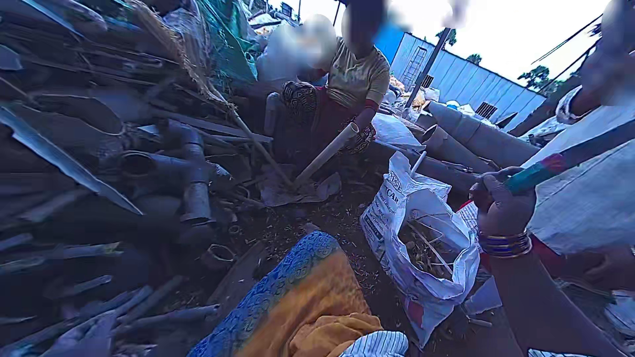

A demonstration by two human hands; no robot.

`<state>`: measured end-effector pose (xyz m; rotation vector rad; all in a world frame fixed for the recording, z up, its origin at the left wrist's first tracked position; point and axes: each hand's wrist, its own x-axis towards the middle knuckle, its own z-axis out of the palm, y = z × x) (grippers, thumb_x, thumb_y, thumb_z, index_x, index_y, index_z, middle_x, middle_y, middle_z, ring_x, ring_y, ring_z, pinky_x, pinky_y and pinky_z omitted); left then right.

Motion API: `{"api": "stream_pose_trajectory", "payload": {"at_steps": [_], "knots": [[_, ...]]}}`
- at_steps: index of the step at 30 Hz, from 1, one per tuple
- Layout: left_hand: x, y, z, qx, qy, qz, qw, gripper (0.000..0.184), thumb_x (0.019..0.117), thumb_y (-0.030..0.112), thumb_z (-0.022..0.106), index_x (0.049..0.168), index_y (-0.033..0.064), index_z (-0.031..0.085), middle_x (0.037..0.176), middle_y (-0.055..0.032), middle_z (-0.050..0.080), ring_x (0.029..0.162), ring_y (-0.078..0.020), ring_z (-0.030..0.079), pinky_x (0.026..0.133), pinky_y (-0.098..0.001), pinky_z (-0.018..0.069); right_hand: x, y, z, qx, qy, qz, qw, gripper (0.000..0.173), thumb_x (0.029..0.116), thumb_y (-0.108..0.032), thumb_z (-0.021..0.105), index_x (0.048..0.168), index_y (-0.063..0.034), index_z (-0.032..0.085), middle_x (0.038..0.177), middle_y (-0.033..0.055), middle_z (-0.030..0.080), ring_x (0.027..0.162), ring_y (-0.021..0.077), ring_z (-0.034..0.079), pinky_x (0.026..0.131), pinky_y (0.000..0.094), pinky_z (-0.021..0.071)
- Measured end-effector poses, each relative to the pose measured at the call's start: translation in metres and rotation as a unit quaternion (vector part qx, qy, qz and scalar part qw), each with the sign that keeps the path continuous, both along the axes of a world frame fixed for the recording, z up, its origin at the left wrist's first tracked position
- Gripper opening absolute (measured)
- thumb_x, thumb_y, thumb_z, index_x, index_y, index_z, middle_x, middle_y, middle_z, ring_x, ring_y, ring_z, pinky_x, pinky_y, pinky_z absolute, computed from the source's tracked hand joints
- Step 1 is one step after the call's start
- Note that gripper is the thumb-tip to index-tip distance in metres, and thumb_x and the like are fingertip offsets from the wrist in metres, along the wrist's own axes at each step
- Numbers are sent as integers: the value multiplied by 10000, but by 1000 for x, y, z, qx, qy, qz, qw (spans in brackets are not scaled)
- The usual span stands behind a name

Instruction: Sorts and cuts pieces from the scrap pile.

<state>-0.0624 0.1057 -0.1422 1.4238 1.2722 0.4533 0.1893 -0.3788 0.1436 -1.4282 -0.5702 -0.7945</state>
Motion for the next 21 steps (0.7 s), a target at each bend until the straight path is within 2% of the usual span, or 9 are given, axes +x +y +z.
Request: {"api": "stream_pose_trajectory", "payload": {"at_steps": [2,4,6,8,10,11,12,15,21], "knots": [[-13,6,-1,8,17,8,1000,416,1097,257,469,1406,-18,516,1238,-189,625,907,-178,646,823,-378,522,8,40,-47,-122,64,88,987,209,900,-3,582,1041,-157,572,797,-130,727,631,23,687,579,197,589],[-27,6,11,-7,17,22,1000,424,1100,297,477,1424,25,503,1301,-172,610,1010,-195,662,876,-390,541,14,75,-91,-255,121,163,945,130,907,-87,619,1034,-87,593,826,-125,706,724,-4,693,693,201,598],[-42,-1,35,10,-4,44,999,410,1104,272,483,1408,0,524,1290,-215,624,1040,-239,668,904,-425,530,20,109,-126,-419,144,220,869,234,932,-206,617,1066,-14,620,852,-73,655,755,-50,620,737,174,536],[-56,-8,59,53,-9,39,998,365,1107,222,472,1368,-25,535,1196,-198,638,958,-188,658,872,-371,528,21,148,-153,-555,145,268,774,314,966,-214,598,1141,46,621,909,88,650,786,105,600,739,317,492],[-67,-13,71,80,-13,32,996,344,1098,191,489,1345,-40,552,1188,-200,650,960,-176,670,888,-359,533,20,185,-175,-631,139,319,693,384,984,-138,603,1280,107,594,1200,271,650,1102,331,645,986,478,491],[-71,-14,71,81,-11,24,996,336,1097,191,493,1336,-36,558,1191,-199,655,967,-184,683,890,-364,545,21,203,-184,-659,141,329,661,408,994,-136,598,1323,103,566,1318,293,607,1224,373,609,1073,500,454],[-73,-14,70,75,-6,18,997,336,1097,193,495,1336,-34,560,1195,-200,654,978,-196,682,896,-374,545,22,222,-188,-676,150,326,644,397,1005,-144,593,1318,96,556,1297,290,606,1207,384,609,1057,516,455],[-72,-7,60,28,40,-1,999,358,1103,214,497,1366,-23,548,1208,-211,650,992,-245,671,902,-409,532,25,272,-183,-692,195,304,624,328,1043,-160,573,1266,75,521,1066,250,628,985,354,638,900,510,494],[-41,18,64,55,157,-131,977,466,1081,290,550,1444,1,515,1376,-231,603,1272,-347,595,1104,-502,436,8,359,-181,-618,230,325,678,327,1011,-202,652,1179,73,595,971,205,622,871,289,600,833,477,476]]}}
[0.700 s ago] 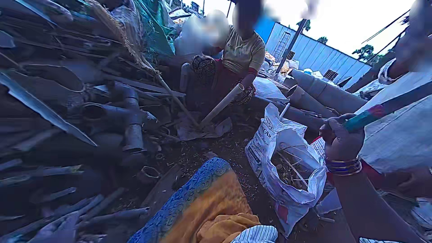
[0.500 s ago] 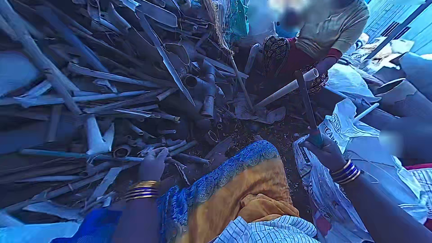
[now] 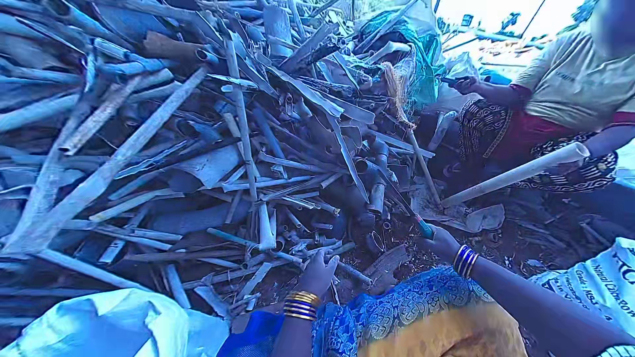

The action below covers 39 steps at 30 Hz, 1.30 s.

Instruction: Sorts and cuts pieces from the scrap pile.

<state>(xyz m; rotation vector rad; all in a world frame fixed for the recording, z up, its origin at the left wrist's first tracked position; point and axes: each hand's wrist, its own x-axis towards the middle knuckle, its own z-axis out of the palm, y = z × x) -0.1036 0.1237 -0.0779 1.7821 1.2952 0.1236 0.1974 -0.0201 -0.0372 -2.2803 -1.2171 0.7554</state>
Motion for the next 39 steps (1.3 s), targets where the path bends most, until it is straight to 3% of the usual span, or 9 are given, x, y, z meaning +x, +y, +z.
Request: {"api": "stream_pose_trajectory", "payload": {"at_steps": [5,8,11,13,17,23,31,35,39], "knots": [[23,18,-4,-14,37,-37,999,504,1081,334,539,1465,9,505,1418,-231,582,1330,-346,566,1141,-498,415,-21,95,6,188,113,-44,975,364,1030,-187,601,1303,39,520,1003,154,619,854,208,602,811,401,501],[32,25,-13,-23,69,-56,996,522,1076,377,535,1470,37,510,1427,-207,582,1336,-340,561,1143,-511,414,-33,153,17,242,240,-95,936,473,1054,-167,582,1462,6,414,1190,205,636,985,235,670,858,390,557],[34,29,-20,-32,83,-64,994,526,1076,382,531,1467,31,513,1430,-220,577,1343,-353,555,1146,-519,412,-54,190,35,242,379,-134,883,389,1080,-170,535,1426,-38,416,1010,134,604,817,202,625,714,376,543],[33,31,-23,-25,78,-67,994,515,1070,373,534,1437,12,533,1390,-235,602,1317,-365,575,1127,-530,429,-64,199,48,235,449,-137,851,323,1083,-165,517,1374,-42,448,966,123,622,785,199,646,685,367,562],[30,31,-20,-29,69,-65,995,525,1074,372,529,1462,19,512,1379,-229,613,1307,-355,586,1122,-523,438,-72,179,92,238,414,-94,874,224,1064,-103,536,1269,-27,485,785,41,529,564,101,524,522,239,471],[27,28,-24,-23,87,-69,994,527,1075,371,530,1464,15,508,1385,-235,608,1312,-356,583,1124,-524,435,-56,134,135,228,367,-75,898,143,1065,-101,533,1193,-64,482,713,-5,482,494,51,448,452,182,391],[19,24,-20,-15,98,-65,993,521,1075,365,530,1465,19,505,1401,-230,598,1320,-345,580,1130,-514,432,-109,99,124,221,399,-65,888,123,1074,-96,514,1173,-73,446,667,-14,444,458,45,412,427,176,366],[11,27,-20,-17,98,-59,993,516,1078,362,525,1461,16,509,1415,-234,585,1334,-351,568,1136,-516,426,-124,97,97,226,414,-64,879,115,1073,-76,503,1166,-67,436,645,-19,437,448,44,408,424,176,367],[3,35,-26,-19,99,-47,994,523,1076,375,525,1467,29,503,1387,-222,611,1310,-347,588,1122,-527,437,-104,100,65,219,340,-101,909,245,1063,-82,536,1287,-22,457,782,53,610,555,87,582,510,220,493]]}}
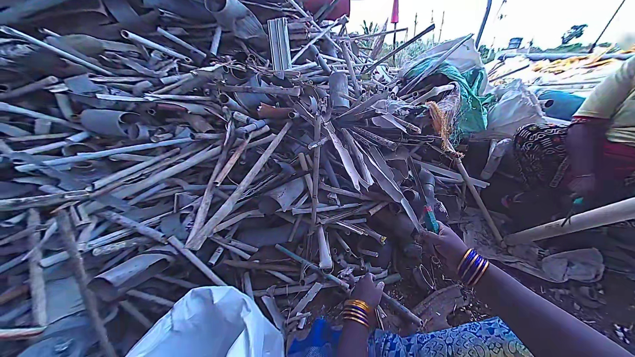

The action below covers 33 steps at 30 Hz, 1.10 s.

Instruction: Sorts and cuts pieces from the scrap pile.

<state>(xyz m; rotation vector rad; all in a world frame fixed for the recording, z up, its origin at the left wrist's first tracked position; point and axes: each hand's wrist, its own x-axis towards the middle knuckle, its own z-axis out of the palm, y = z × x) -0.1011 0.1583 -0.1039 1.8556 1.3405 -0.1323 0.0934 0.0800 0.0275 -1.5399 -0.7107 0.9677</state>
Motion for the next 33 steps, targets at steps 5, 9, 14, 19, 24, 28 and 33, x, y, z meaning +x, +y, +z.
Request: {"api": "stream_pose_trajectory", "payload": {"at_steps": [5,9,14,19,24,28,33], "knots": [[-19,2,11,58,-61,64,994,494,1063,316,564,1442,1,530,1432,-236,563,1331,-351,560,1141,-496,423,50,-29,-72,-11,-24,-166,986,327,1064,-116,542,1355,25,493,1014,132,649,779,142,627,689,312,523],[-35,32,40,183,-116,181,959,429,1052,234,587,1410,-1,557,1413,-239,564,1279,-348,588,1103,-467,455,79,-38,-120,-48,104,-298,948,333,1082,-134,513,1374,16,460,1035,136,669,731,125,631,621,276,492],[-39,119,72,302,-36,166,938,438,1048,210,573,1419,-22,559,1496,-251,509,1414,-381,475,1196,-468,351,80,-22,-108,-19,62,-259,964,347,1072,-128,529,1382,6,450,971,96,665,689,85,632,602,241,505],[-17,206,87,280,63,164,944,589,1009,281,642,1518,38,473,1619,-304,299,1476,-458,361,1200,-535,330,96,-21,-142,-67,-112,-162,978,377,1021,-128,598,1338,62,525,1033,221,669,858,266,672,806,466,536],[-8,264,77,247,60,193,948,742,943,343,738,1568,102,417,1664,-298,187,1511,-470,282,1202,-564,313,109,-19,-142,-133,-5,-179,975,343,1060,-137,565,1361,12,495,949,139,690,711,157,668,650,313,540],[-11,269,73,280,90,215,931,839,933,336,756,1562,-36,346,1643,-309,235,1486,-446,353,1195,-521,349,113,-19,-132,-137,63,-193,970,328,1076,-143,536,1370,-14,469,900,115,686,641,121,640,565,256,497],[-48,232,90,442,-12,260,859,480,994,181,668,1392,-69,570,1579,-336,346,1459,-473,382,1195,-528,335,116,-26,-136,-133,31,-156,978,321,1074,-147,542,1355,-5,482,905,112,691,636,116,639,573,259,500]]}}
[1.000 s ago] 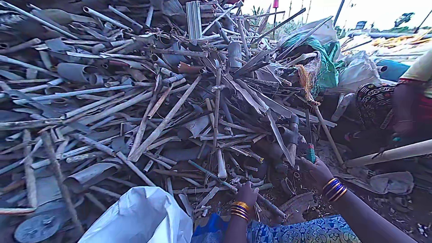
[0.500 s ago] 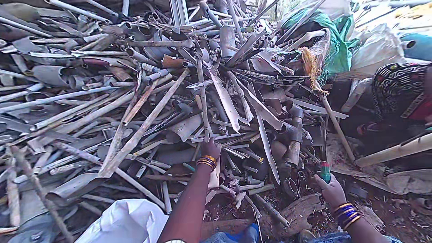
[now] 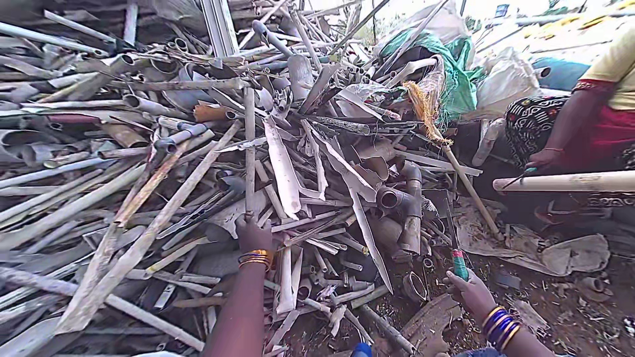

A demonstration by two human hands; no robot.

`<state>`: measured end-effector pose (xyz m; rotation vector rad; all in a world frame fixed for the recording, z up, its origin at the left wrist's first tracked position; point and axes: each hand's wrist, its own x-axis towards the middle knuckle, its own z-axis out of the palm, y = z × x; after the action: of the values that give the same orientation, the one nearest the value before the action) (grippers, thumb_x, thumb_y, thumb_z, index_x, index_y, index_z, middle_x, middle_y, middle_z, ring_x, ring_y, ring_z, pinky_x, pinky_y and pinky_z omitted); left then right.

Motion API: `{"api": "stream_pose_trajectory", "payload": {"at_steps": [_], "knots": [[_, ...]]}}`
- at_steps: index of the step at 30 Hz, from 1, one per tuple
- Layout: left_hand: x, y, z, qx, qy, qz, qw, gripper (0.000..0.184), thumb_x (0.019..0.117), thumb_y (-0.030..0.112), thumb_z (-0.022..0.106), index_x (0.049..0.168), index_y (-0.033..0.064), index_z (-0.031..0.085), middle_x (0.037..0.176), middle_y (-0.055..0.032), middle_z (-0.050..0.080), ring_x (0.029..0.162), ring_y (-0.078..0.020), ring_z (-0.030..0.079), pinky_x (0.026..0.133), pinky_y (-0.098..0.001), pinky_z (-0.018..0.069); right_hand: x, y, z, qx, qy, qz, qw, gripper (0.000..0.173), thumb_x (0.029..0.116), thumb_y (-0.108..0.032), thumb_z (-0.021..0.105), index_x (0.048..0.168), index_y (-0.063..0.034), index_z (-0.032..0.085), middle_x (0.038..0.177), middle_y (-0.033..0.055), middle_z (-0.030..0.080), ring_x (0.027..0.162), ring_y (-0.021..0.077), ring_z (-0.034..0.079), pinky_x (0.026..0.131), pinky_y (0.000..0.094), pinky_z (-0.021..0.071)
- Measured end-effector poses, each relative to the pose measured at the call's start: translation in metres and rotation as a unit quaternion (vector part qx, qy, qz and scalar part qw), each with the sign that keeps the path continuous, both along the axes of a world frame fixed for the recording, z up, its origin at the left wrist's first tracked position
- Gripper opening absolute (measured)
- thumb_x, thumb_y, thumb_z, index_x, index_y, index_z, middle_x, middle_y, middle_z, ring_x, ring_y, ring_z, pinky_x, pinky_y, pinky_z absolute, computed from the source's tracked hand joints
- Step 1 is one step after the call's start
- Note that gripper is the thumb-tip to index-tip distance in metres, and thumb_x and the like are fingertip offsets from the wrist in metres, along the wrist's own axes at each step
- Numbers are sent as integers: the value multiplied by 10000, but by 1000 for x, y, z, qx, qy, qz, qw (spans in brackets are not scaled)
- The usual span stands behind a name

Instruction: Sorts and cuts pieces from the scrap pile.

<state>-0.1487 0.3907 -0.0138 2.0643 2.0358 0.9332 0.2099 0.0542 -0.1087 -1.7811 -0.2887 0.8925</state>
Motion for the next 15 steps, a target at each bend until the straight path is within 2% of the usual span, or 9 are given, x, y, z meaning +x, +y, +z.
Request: {"api": "stream_pose_trajectory", "payload": {"at_steps": [3,5,7,8,9,10,12,13,15], "knots": [[-25,-51,29,105,-26,-78,991,300,1026,45,549,1275,-66,675,1414,-385,519,1329,-542,506,1134,-603,373,3,-7,0,17,-19,3,1000,341,1070,-143,541,1363,19,477,917,129,692,646,132,649,595,284,522],[-40,-86,38,82,-60,-115,988,391,1045,53,533,1412,-82,553,1368,-366,570,1211,-509,611,1058,-614,446,3,-10,2,25,-13,-3,1000,342,1070,-150,546,1359,18,478,915,130,691,656,139,655,606,290,530],[-48,-120,38,30,-151,-122,980,562,1058,84,518,1563,-51,311,1285,-248,645,909,-291,715,804,-451,582,4,-13,2,33,-8,-8,999,360,1070,-163,553,1374,15,477,947,146,688,689,161,660,633,316,534],[-49,-141,39,2,-224,-138,965,592,1062,79,491,1585,-26,235,1223,-167,669,758,-160,680,659,-328,567,3,-14,3,35,-9,-9,999,367,1071,-166,552,1381,14,475,959,151,686,697,165,658,638,323,532],[-50,-163,40,-22,-314,-161,935,560,1065,61,451,1582,0,243,1148,-97,689,647,-72,631,550,-229,522,1,-16,3,35,-16,-5,999,374,1073,-171,550,1386,17,470,962,153,685,704,168,662,647,328,540],[-48,-185,42,-49,-413,-179,892,466,1076,49,401,1536,13,334,1070,-54,713,576,-33,599,485,-174,486,-2,-18,3,30,-38,5,999,381,1074,-183,552,1384,22,469,955,150,678,704,167,654,655,335,538],[-47,-225,48,-111,-570,-188,792,338,1108,65,304,1394,8,475,968,-51,744,502,-27,587,418,-154,468,-11,-25,4,22,-125,39,991,383,1066,-199,568,1348,52,506,927,177,627,724,225,584,699,421,484],[-48,-242,48,-137,-621,-197,746,337,1115,90,257,1345,19,493,945,-49,736,486,-26,580,403,-152,466,-18,-32,7,30,-174,58,983,392,1058,-201,576,1337,69,524,943,215,626,760,278,590,746,483,483],[-52,-274,40,-182,-697,-239,651,380,1112,136,185,1256,37,522,904,-42,704,455,-14,551,394,-143,471,-36,-50,17,46,-243,94,964,420,1050,-227,580,1341,73,538,949,239,640,784,314,611,777,525,486]]}}
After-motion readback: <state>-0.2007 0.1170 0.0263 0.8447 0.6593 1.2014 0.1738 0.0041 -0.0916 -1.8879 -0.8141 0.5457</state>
